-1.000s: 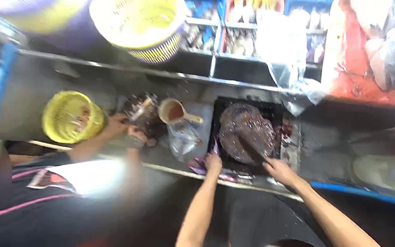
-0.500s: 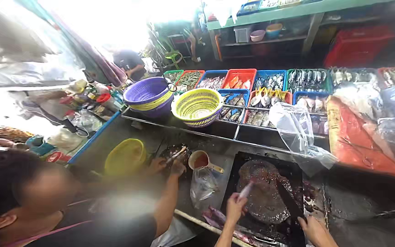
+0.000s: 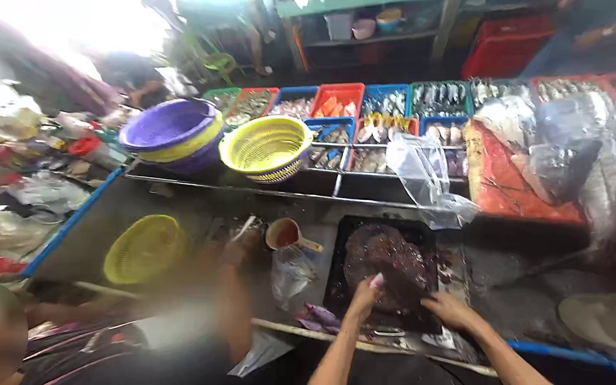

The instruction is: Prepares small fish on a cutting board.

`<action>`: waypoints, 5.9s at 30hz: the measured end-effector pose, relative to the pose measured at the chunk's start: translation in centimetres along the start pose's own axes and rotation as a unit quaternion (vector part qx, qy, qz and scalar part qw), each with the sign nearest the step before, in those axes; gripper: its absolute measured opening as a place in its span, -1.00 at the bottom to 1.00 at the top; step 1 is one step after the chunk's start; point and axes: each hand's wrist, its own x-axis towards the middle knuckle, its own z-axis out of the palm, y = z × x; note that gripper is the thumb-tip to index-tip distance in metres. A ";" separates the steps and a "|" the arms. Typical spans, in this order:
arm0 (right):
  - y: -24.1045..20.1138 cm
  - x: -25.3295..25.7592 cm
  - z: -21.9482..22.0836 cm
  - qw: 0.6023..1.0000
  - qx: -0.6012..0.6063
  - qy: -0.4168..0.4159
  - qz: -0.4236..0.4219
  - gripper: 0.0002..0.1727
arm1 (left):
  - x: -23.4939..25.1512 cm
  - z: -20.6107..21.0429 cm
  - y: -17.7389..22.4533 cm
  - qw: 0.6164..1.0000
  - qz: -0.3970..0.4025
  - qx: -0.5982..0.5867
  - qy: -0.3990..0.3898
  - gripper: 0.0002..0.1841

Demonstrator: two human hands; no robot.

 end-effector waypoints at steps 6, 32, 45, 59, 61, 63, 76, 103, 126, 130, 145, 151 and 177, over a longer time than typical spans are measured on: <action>-3.1 -2.1 1.9 0.997 -0.077 0.003 -0.010 -0.46 | 0.9 0.3 0.1 0.997 0.020 0.067 0.019 -0.45; -1.0 -2.2 1.3 0.991 -0.124 0.014 0.047 -0.52 | -1.0 1.1 -1.0 0.985 -0.099 -0.110 0.089 -0.58; -1.2 -2.3 0.6 0.996 -0.074 -0.031 -0.026 -0.47 | -1.2 -0.7 -1.3 0.998 -0.040 -0.052 -0.007 -0.41; -3.1 -2.5 3.8 0.990 -0.137 0.033 0.016 -0.56 | -1.8 0.5 -2.4 0.998 0.001 -0.055 0.014 -0.45; -3.1 -3.4 3.2 0.997 -0.072 -0.001 -0.017 -0.54 | -1.7 -0.1 -2.2 0.992 -0.027 -0.120 0.016 -0.55; -2.7 -3.3 1.1 0.998 -0.054 0.027 -0.031 -0.51 | -1.7 -1.2 -1.8 0.987 -0.042 -0.152 -0.003 -0.56; -0.5 4.1 3.0 0.987 -0.108 0.113 0.040 -0.53 | -3.3 -4.0 -0.5 0.985 -0.052 -0.166 0.006 -0.60; -3.0 1.0 4.0 0.993 -0.085 0.075 0.032 -0.60 | 3.3 2.6 -1.5 0.960 -0.022 0.217 0.178 -0.59; 2.3 1.2 2.1 0.984 -0.028 0.161 0.073 -0.54 | 4.9 3.1 0.5 0.763 0.147 0.625 0.076 -0.63; -0.4 0.2 2.9 0.993 -0.043 0.100 0.047 -0.58 | 3.1 0.3 -2.8 0.766 0.301 0.564 0.071 -0.64; -3.7 2.2 3.8 0.989 -0.024 0.142 -0.020 -0.56 | 3.8 2.1 -0.9 0.901 0.038 0.368 0.225 -0.51; -5.1 3.7 5.8 0.981 -0.028 0.185 -0.043 -0.59 | 3.9 1.8 -0.9 0.906 0.025 0.359 0.223 -0.49; -8.2 4.3 -1.6 0.942 -0.334 0.017 -0.011 -0.57 | 4.8 -6.2 -1.9 0.782 0.301 0.544 0.044 -0.79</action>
